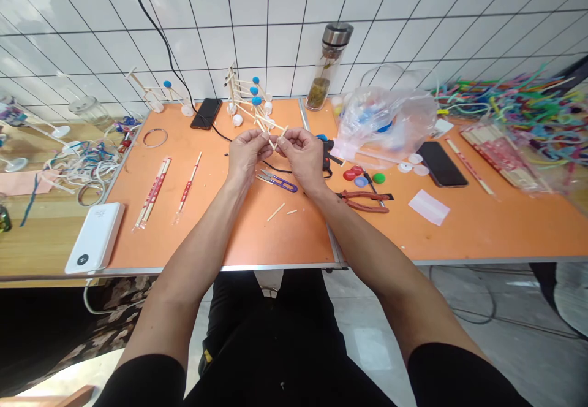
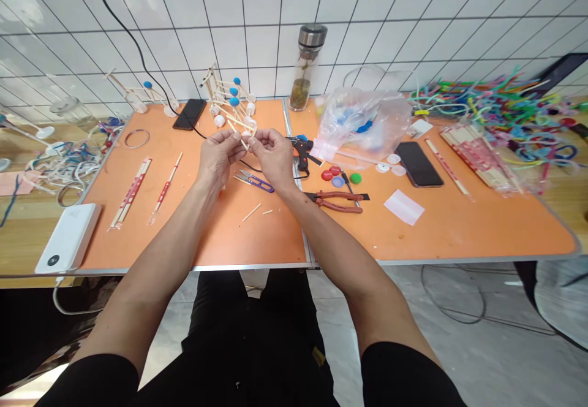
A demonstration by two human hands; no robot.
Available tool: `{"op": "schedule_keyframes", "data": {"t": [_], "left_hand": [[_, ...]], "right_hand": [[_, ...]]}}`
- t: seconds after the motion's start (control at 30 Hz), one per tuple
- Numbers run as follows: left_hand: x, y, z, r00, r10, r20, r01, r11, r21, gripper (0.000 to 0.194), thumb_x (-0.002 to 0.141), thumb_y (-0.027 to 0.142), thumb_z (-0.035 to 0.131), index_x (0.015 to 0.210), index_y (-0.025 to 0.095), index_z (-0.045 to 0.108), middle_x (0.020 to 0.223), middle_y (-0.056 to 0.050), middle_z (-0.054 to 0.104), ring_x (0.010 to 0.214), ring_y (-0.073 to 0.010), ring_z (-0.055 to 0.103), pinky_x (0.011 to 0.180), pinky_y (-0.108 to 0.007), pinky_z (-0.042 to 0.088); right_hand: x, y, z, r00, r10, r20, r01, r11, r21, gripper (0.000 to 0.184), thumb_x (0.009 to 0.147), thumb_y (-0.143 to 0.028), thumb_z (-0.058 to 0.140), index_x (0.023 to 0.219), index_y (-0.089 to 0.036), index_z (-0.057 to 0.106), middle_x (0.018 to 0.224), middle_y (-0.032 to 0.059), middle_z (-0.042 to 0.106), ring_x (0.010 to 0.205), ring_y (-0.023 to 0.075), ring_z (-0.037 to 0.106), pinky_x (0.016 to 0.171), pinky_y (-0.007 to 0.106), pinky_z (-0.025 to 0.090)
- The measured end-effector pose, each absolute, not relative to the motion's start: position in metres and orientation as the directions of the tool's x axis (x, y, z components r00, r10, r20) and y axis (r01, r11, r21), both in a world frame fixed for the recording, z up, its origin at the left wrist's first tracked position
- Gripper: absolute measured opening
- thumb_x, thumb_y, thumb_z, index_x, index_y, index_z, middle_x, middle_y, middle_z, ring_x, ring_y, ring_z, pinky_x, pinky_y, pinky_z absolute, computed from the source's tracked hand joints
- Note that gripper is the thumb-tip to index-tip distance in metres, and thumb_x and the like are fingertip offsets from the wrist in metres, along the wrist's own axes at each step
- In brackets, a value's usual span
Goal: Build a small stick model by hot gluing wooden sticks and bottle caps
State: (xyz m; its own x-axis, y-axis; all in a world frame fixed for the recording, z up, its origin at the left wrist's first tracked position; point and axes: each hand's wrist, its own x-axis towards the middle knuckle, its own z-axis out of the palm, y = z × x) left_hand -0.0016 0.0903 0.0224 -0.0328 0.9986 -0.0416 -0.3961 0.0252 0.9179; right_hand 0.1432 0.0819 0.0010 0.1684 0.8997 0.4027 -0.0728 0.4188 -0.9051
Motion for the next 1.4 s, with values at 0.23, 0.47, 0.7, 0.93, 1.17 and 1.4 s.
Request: {"op": "schedule_keyframes", "data": {"t": [0.23, 0.47, 0.7, 0.93, 1.17, 1.4], "left_hand": [[-0.002, 0.09, 0.022, -0.023, 0.999, -0.032, -0.392, 0.02, 0.92, 0.016, 0.088, 0.029, 0.091, 0.089, 0.022, 0.077, 0.088, -0.001, 0.085, 0.07, -0.0107, 0.077, 0.071, -0.021, 0.062], [-0.002, 0.089, 0.023, -0.018, 1.0, -0.015, -0.372, 0.007, 0.928, 0.025, 0.085, 0.04, 0.093, 0.091, 0.023, 0.076, 0.095, -0.002, 0.086, 0.077, -0.0125, 0.078, 0.076, -0.023, 0.061], [0.002, 0.084, 0.025, -0.081, 0.996, -0.033, -0.365, 0.001, 0.931, 0.019, 0.088, 0.037, 0.085, 0.094, 0.022, 0.075, 0.102, -0.004, 0.084, 0.085, -0.0139, 0.078, 0.075, -0.022, 0.057], [0.012, 0.073, 0.032, -0.007, 0.998, -0.062, -0.32, 0.057, 0.946, 0.043, 0.089, 0.062, 0.09, 0.092, 0.023, 0.072, 0.097, -0.007, 0.081, 0.087, -0.018, 0.08, 0.08, -0.027, 0.061], [0.012, 0.072, 0.032, 0.073, 0.993, -0.096, -0.352, 0.116, 0.929, 0.06, 0.081, 0.077, 0.093, 0.095, 0.024, 0.069, 0.095, -0.007, 0.082, 0.094, -0.0227, 0.084, 0.085, -0.032, 0.067], [0.015, 0.074, 0.031, 0.108, 0.982, -0.155, -0.406, 0.185, 0.895, 0.053, 0.08, 0.06, 0.098, 0.089, 0.023, 0.062, 0.084, -0.003, 0.077, 0.083, -0.0205, 0.082, 0.087, -0.034, 0.068]], "right_hand": [[0.142, 0.081, 0.001, 0.172, 0.896, 0.41, -0.084, 0.428, -0.9, 0.063, 0.075, -0.082, 0.093, 0.088, -0.025, 0.071, 0.083, -0.0008, 0.076, 0.077, 0.017, 0.075, 0.079, 0.034, 0.066], [0.141, 0.083, -0.001, 0.198, 0.852, 0.485, -0.031, 0.5, -0.866, 0.046, 0.089, -0.066, 0.089, 0.088, -0.025, 0.068, 0.083, -0.0015, 0.073, 0.077, 0.0157, 0.071, 0.077, 0.032, 0.06], [0.151, 0.079, 0.001, 0.216, 0.772, 0.598, 0.199, 0.564, -0.801, 0.017, 0.098, -0.041, 0.079, 0.095, -0.026, 0.071, 0.095, 0.0006, 0.076, 0.084, 0.0175, 0.073, 0.082, 0.034, 0.061], [0.166, 0.076, 0.002, 0.041, 0.661, 0.749, 0.62, 0.571, -0.538, 0.018, 0.112, -0.033, 0.062, 0.101, -0.027, 0.075, 0.105, 0.0079, 0.077, 0.1, 0.0236, 0.072, 0.09, 0.038, 0.059], [0.174, 0.079, -0.001, -0.225, 0.586, 0.779, 0.848, 0.511, -0.14, 0.041, 0.121, -0.035, 0.043, 0.107, -0.025, 0.08, 0.1, 0.0108, 0.079, 0.094, 0.026, 0.07, 0.081, 0.04, 0.048], [0.172, 0.076, 0.003, -0.275, 0.618, 0.736, 0.858, 0.503, -0.103, 0.049, 0.122, -0.035, 0.036, 0.096, -0.024, 0.077, 0.097, 0.0131, 0.078, 0.087, 0.0274, 0.064, 0.077, 0.044, 0.044]]}}
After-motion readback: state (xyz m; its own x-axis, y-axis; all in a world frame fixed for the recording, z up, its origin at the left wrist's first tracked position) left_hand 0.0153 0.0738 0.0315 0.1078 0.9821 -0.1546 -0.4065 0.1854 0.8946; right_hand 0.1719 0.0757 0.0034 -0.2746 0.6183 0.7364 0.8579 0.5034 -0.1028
